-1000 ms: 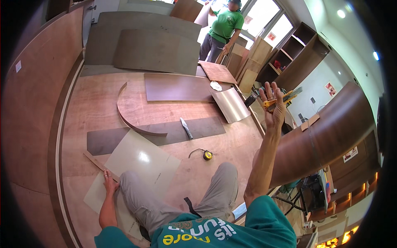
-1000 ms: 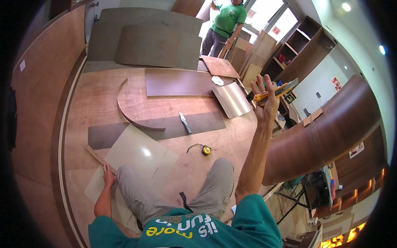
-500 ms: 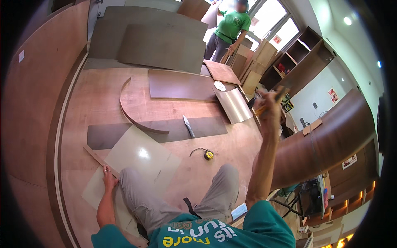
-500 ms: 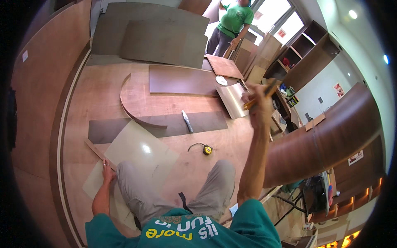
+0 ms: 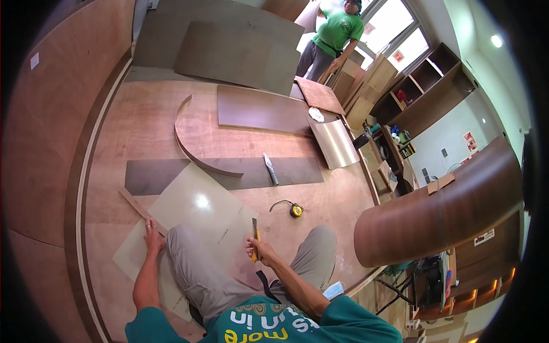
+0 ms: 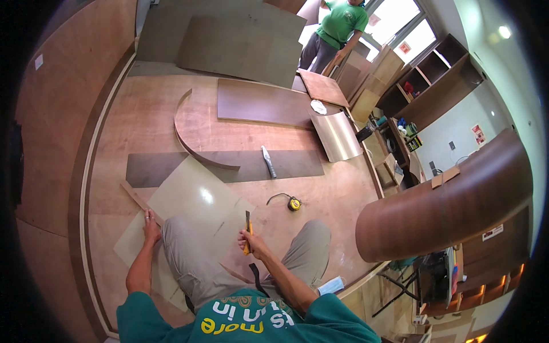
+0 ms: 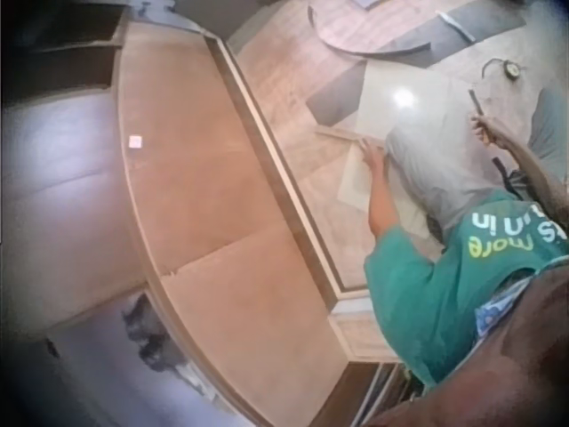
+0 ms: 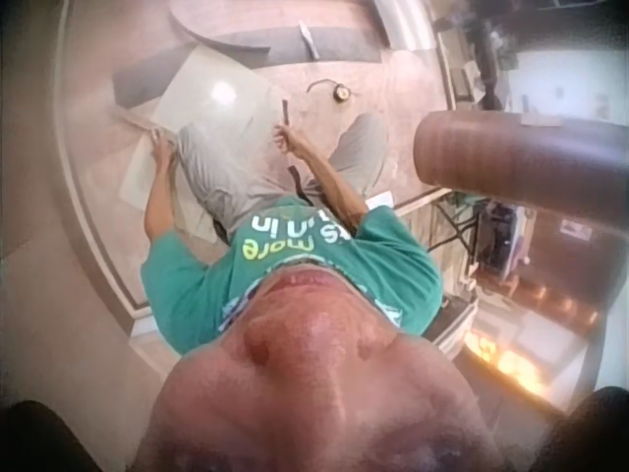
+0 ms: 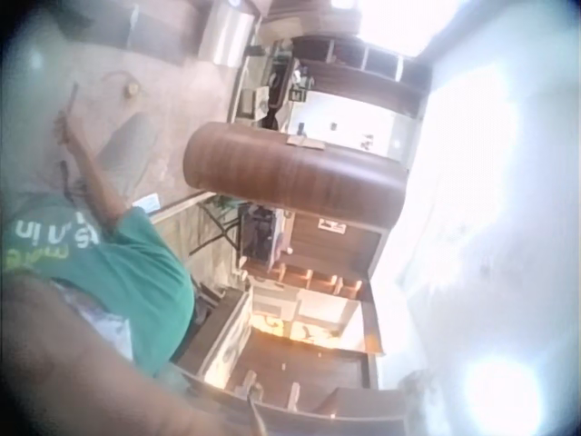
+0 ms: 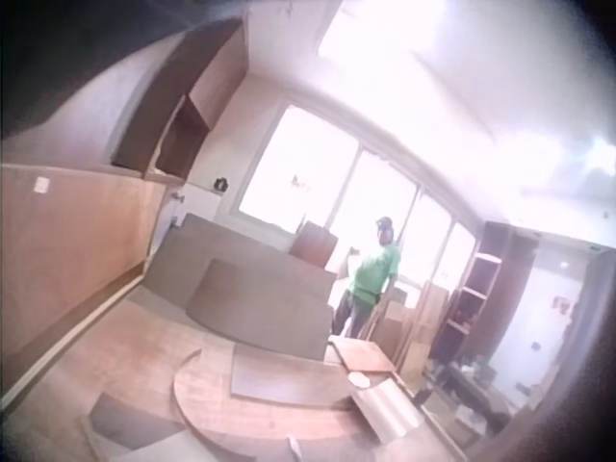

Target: The person uses a utility knife to cut a square piece of flooring material while using a wooden guide, then measures the remaining material with a tape measure.

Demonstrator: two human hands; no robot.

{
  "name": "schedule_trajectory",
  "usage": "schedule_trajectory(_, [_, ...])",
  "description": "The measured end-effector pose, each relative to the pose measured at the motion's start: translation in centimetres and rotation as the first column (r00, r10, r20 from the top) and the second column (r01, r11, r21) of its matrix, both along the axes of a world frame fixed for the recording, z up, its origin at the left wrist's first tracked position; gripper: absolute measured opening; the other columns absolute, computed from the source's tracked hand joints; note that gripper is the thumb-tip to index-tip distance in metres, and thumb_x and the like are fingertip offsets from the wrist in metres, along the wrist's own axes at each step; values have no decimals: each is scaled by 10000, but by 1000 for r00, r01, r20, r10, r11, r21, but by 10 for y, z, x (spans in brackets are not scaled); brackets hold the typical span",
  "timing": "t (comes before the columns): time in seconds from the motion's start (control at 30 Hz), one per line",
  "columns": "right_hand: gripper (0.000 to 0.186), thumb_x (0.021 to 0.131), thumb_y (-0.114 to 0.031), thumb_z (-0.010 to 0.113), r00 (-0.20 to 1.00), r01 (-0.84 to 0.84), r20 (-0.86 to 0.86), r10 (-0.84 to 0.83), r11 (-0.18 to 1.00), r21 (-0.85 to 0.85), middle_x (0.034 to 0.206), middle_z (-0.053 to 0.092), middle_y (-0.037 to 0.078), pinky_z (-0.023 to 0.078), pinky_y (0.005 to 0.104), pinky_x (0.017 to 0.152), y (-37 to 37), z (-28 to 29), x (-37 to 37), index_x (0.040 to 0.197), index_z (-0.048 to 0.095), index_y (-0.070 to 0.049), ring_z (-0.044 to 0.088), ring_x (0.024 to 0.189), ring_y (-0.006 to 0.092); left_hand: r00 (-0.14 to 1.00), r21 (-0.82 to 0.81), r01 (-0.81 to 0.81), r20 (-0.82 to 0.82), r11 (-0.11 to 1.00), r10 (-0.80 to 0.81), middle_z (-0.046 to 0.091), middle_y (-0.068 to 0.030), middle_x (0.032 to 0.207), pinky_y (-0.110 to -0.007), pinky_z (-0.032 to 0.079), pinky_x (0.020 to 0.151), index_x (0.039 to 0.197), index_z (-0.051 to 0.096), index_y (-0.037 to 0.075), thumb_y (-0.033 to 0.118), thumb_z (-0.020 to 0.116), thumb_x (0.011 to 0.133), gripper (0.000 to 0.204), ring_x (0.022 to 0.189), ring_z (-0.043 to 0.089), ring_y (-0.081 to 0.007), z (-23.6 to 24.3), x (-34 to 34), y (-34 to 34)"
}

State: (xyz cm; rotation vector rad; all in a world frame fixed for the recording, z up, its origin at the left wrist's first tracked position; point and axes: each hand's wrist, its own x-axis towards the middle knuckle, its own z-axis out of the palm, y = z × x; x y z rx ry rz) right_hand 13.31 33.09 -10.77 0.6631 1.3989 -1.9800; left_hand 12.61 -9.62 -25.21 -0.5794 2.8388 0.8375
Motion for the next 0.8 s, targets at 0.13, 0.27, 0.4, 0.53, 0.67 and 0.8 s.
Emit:
schedule_trajectory(0.13, [273,936,-329,555,995,-14,-98,28,990,138,785,576,53,476,251,501,-5,2,-22,1019,532,-70,570,590,128,999,-22,26,-43,999,-27,62,-61,1550,-667,290,996,1468,155,87,213,789,673,1024,1401,192,-295,-18,3,-6])
schedule_trajectory(0.27, [263,929,-328,570,967,-65,-222,122,967,248,775,573,37,470,233,499,-3,40,-47,1000,537,-77,567,570,115,999,-24,40,11,999,-40,67,-66,1553,-659,291,997,1474,142,88,160,738,719,964,1399,204,-298,-11,-3,-2])
schedule_trajectory(0.4, [289,941,-293,546,941,-169,-212,265,908,384,785,563,28,471,224,518,19,57,-29,1102,528,-53,568,588,98,998,29,44,-49,999,-43,76,-78,1554,-633,296,1011,1477,139,88,112,661,773,877,1386,241,-311,-32,-6,-16])
schedule_trajectory(0.53, [253,947,-244,527,943,-108,-241,230,896,431,781,551,20,464,221,515,45,97,13,1104,524,-46,562,584,90,998,56,51,-40,997,-49,85,-80,1555,-583,280,1048,1482,138,105,106,598,828,799,1369,283,-310,-37,-3,-12])
schedule_trajectory(0.67, [267,944,-254,550,913,249,-387,-129,928,278,756,551,16,449,221,499,98,126,16,1119,528,-53,543,569,82,996,71,76,-60,995,-72,94,-54,1557,-536,239,1088,1482,128,106,181,491,920,673,1347,330,-295,-34,-6,-16])
schedule_trajectory(0.8, [301,940,-282,560,806,464,-508,-304,858,222,715,554,16,447,222,478,135,146,4,1124,529,-46,530,531,86,988,343,-149,88,928,126,101,-79,1551,-520,244,1092,1473,120,66,210,569,881,757,1333,354,-281,-25,-17,-11])
